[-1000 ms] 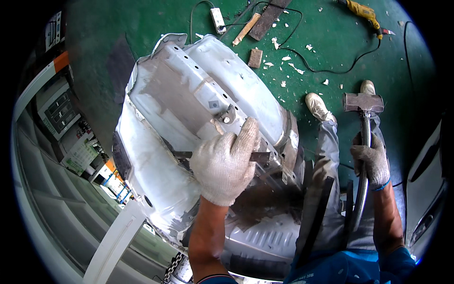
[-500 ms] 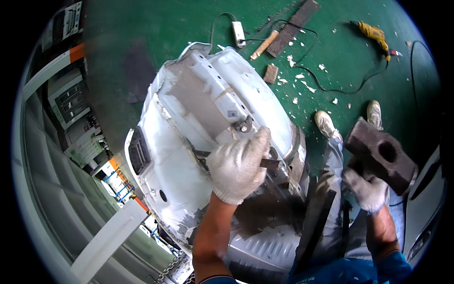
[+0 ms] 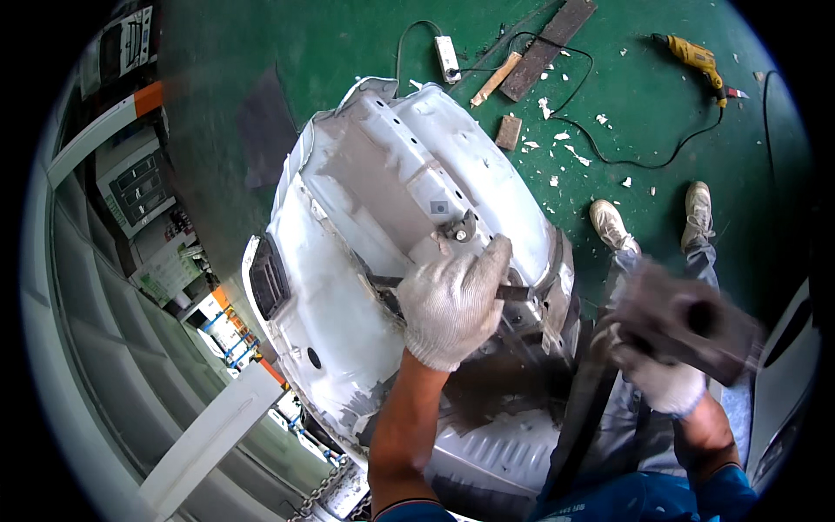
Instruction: The person uses a hammer and chisel to remove old adhesive and fasteners from the back of a white car bumper. They also use a yellow heat gun to soften the material and a scraper to clean the surface.
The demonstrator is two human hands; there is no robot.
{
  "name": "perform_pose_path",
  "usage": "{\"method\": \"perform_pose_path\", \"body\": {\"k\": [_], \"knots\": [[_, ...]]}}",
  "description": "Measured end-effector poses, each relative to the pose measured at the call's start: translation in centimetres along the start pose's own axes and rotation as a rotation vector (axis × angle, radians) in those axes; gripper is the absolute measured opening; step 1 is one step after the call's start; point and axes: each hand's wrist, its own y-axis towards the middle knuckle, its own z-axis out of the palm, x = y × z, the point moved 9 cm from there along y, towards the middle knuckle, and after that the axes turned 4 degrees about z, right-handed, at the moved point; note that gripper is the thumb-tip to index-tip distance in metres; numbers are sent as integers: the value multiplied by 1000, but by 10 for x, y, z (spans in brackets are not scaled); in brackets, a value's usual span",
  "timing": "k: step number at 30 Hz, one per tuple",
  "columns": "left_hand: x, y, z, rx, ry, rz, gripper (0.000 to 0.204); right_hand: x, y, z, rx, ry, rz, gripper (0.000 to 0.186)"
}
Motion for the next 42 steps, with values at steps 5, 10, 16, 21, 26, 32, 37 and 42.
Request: {"method": "perform_pose_path", "body": {"k": [5,10,16,21,26,32,37,42], "knots": [[0,-1,-8,-64,-79,33,63,39,-25,0,-31,110,-66,36],[0,16,10,-5,-65,77,37,56,44,75,227,-355,-120,50],[-31,21,25,91,-31,14,57,5,16,-4,-113,82,126,25],[-1,38,7,17,-17,-121,38,28,23,-44,-316,-5,148,16],[40,33,-7,-155,-20,-251,22,58,28,-36,-302,-88,90,18],[46,35,-33,-353,-104,-358,23,114,40,-15,-235,-103,-34,20],[75,52,-29,-200,-164,-468,27,158,54,-17,-222,-116,-17,24],[92,51,-22,-137,-130,-600,26,184,98,-22,-111,-259,66,24]]}}
